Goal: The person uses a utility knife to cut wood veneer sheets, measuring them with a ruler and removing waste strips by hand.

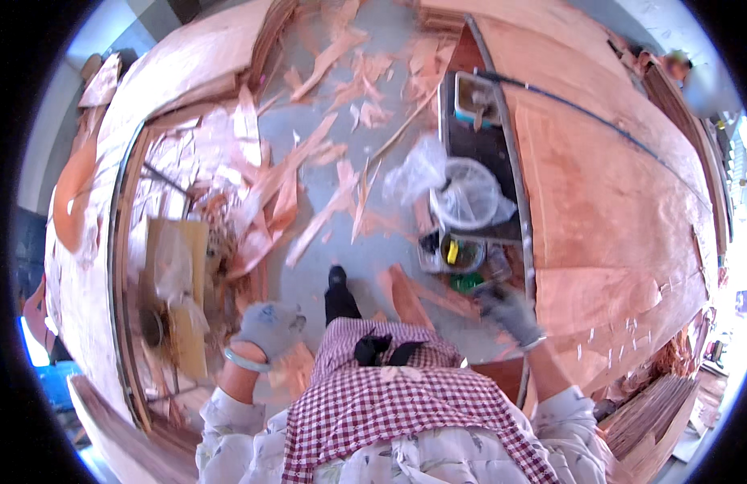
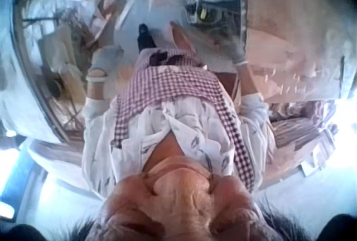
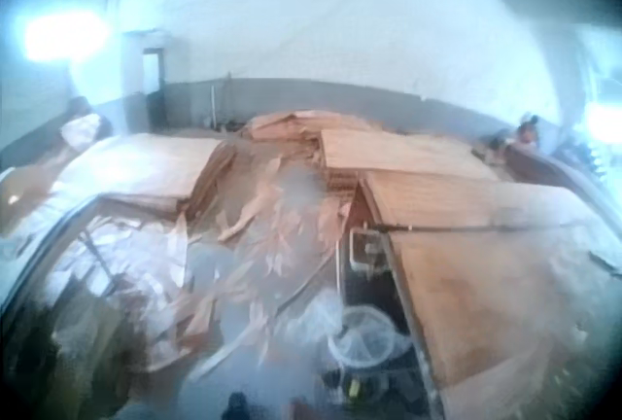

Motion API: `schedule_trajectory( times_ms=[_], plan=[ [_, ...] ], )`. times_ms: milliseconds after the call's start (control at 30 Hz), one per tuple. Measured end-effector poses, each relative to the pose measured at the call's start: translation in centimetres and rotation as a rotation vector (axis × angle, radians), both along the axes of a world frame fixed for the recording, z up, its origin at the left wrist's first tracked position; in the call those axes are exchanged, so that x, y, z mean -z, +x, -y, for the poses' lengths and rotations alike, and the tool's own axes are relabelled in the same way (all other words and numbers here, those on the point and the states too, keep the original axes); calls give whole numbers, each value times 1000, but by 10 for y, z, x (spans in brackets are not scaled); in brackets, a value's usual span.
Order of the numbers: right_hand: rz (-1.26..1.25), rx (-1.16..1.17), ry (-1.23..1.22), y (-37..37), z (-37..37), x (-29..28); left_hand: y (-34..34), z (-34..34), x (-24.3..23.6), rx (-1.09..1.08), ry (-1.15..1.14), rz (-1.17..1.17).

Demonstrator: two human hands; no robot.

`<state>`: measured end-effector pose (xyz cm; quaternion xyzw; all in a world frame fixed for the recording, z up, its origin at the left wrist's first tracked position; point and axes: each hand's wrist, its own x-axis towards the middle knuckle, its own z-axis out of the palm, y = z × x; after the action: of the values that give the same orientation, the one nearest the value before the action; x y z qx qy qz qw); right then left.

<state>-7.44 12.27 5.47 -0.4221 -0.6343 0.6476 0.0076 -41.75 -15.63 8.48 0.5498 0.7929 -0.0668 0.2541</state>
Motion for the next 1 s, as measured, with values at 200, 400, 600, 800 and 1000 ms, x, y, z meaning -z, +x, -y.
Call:
schedule_trajectory(
  times_ms=[200, 400, 600, 800, 1000],
  plan=[
    [-256, -451, 587, -225, 5, 74, -82, -32, 21, 92, -33, 52],
    [318, -572, 668, -365, -59, 117, -146, -64, 35, 334, 124, 196],
    [569, -20, 1009, -275, -100, 156, -189, -98, 38, 374, 143, 194],
    [308, 33, 673, -225, -148, 132, -205, -194, 64, 407, 65, 263],
    [138, 333, 404, -214, -155, 137, -182, -300, 108, 320, -13, 593]
  ],
)
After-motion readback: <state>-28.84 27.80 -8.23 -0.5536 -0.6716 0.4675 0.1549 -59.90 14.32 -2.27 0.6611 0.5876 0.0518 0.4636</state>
